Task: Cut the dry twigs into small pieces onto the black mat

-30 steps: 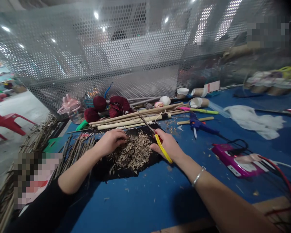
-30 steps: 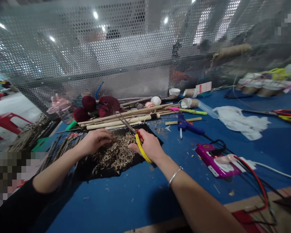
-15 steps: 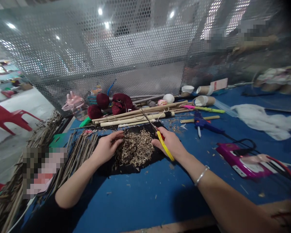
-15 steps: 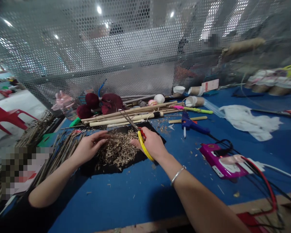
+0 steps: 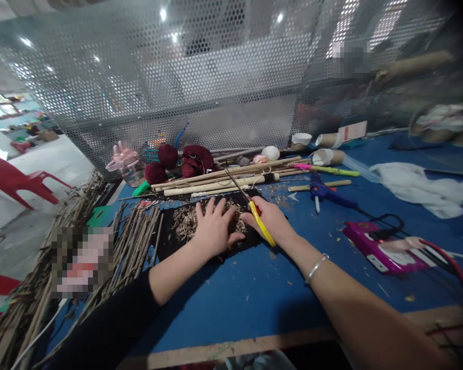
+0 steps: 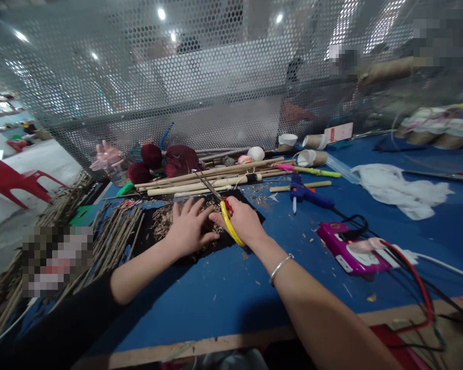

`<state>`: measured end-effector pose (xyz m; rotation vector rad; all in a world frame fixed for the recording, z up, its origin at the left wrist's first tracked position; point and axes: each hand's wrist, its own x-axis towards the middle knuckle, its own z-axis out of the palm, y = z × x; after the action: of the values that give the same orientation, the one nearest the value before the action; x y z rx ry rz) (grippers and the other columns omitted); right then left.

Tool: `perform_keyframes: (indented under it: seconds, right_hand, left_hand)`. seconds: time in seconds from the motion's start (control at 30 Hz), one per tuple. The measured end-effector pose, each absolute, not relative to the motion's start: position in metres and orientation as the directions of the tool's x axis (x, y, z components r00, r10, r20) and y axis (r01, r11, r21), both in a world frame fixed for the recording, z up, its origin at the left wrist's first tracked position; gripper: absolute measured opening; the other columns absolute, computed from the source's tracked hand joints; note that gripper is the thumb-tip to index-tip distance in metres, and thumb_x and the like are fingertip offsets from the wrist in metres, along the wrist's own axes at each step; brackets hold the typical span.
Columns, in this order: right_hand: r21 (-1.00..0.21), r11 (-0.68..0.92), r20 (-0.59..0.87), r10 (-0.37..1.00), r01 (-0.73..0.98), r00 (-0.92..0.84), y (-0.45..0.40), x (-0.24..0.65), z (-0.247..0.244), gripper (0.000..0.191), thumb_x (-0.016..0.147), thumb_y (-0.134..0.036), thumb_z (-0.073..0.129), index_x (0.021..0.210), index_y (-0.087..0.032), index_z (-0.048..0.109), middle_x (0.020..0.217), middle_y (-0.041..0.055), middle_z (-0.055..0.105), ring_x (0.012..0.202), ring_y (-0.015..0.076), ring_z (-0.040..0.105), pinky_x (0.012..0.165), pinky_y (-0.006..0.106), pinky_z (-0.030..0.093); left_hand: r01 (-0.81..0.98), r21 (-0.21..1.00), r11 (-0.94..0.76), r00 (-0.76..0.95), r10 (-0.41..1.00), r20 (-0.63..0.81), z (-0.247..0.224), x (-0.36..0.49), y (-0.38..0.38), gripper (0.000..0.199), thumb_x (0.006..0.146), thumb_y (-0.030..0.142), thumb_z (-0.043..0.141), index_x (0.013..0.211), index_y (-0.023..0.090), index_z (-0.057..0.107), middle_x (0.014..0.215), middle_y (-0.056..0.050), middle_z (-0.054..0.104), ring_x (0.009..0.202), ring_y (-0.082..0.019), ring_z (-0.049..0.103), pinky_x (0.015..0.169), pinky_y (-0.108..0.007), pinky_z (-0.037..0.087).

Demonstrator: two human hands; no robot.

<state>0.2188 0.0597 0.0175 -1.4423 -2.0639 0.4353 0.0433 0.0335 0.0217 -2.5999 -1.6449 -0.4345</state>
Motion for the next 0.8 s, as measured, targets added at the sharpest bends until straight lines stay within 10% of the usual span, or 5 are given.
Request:
perform_keyframes:
  seconds: [0.1,0.3,0.8]
  right_hand:
    - [-0.567,0.356,0.28,0.931,0.743,-0.232,0.062,0.22,0.017,0.032,0.074,-0.053,0.047,0.072,-0.021,0.04,0.061,-0.0023,0.049,0.053,0.0117,0.041,0.052,0.021,0.029]
    - [-0.549,0.341,0.299,0.933,0.763,-0.202,0.064,0.222,0.017,0.033,0.074,-0.053,0.046,0.071,-0.021,0.04,0.059,-0.0019,0.047,0.053,0.0119,0.038,0.052,0.022,0.028]
    - [-0.525,0.307,0.254,0.947,0.794,-0.199,0.063,0.222,0.018,0.04,0.075,-0.061,0.043,0.073,-0.021,0.044,0.061,-0.0009,0.05,0.054,0.0126,0.042,0.051,0.022,0.028]
  left_hand:
    - [0.841,0.05,-0.538,0.522,0.833,0.181,0.016,0.054,0.048,0.054,0.072,0.053,0.054,0.116,0.022,0.052,0.127,-0.013,0.046,0.119,-0.036,0.034,0.098,-0.063,0.004]
    - [0.777,0.095,-0.623,0.617,0.782,0.082,0.017,0.041,0.07,0.025,0.083,0.027,0.046,0.1,0.015,0.059,0.101,-0.012,0.057,0.093,-0.023,0.053,0.084,-0.036,0.041]
    - [0.677,0.329,-0.658,0.672,0.735,0.089,0.041,-0.022,0.069,0.029,0.084,0.02,0.04,0.105,0.02,0.061,0.112,-0.005,0.059,0.104,-0.016,0.053,0.093,-0.032,0.041]
